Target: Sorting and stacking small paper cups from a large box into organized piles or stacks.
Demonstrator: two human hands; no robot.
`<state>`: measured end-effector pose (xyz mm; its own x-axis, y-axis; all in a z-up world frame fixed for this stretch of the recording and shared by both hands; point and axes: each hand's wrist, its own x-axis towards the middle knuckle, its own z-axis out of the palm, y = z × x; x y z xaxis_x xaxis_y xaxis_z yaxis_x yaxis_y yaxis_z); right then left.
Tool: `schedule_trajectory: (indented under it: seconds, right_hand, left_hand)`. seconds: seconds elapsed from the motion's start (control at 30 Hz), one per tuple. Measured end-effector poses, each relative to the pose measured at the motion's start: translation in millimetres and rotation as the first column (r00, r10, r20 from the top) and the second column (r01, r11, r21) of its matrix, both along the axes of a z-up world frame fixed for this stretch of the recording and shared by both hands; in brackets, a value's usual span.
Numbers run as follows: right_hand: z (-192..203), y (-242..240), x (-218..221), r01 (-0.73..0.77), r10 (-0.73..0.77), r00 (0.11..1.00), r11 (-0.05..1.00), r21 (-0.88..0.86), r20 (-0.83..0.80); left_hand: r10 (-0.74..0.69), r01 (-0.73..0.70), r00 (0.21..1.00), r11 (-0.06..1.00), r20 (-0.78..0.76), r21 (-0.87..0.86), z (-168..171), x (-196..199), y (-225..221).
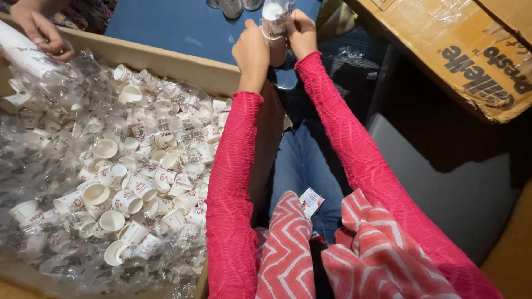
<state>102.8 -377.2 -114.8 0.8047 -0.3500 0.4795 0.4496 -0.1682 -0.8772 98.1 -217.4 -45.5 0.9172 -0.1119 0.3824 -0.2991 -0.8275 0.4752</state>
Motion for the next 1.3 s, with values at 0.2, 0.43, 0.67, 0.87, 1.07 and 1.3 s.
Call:
schedule_trajectory:
  seconds: [0.2, 0.43, 0.67, 0.87, 1.07, 1.3]
  right_hand:
    - [5.5, 0.7, -6.7, -0.156, 0.174, 0.983, 0.964, 0.214, -0.065]
    - [-14.5, -5.1, -16.2, -0.070, 0.070, 0.930, 0.997, 0.014, -0.360]
    - [10.7, 4.0, -35.8, -0.063, 0.076, 0.826, 0.997, 0.042, -0.558]
    - [15.6, 1.0, -40.0, 0.040, -0.141, 0.752, 0.985, -0.170, -0.644]
    - [5.3, -19.7, -43.0, -0.102, 0.214, 0.799, 0.969, 0.224, -0.562]
    - [-3.0, -24.4, -42.7, -0.212, 0.260, 0.887, 0.964, 0.162, -0.383]
  left_hand:
    - [0.031, -0.033, 0.999, 0.999, 0.036, 0.044, -3.3, 1.3, 0.1]
    - [0.078, -0.064, 0.996, 0.967, -0.050, 0.248, -31.6, 16.3, -2.3]
    - [0.040, 0.077, 0.932, 0.949, -0.361, 0.306, -26.0, 18.2, -5.0]
    - [0.000, 0.108, 0.930, 0.955, -0.368, 0.275, -22.5, 12.0, -1.9]
    - [-0.167, 0.133, 0.886, 0.985, -0.432, -0.106, -8.1, 24.9, 11.5]
    - [-0.332, 0.188, 0.816, 0.927, -0.474, -0.325, -41.7, 52.2, 12.8]
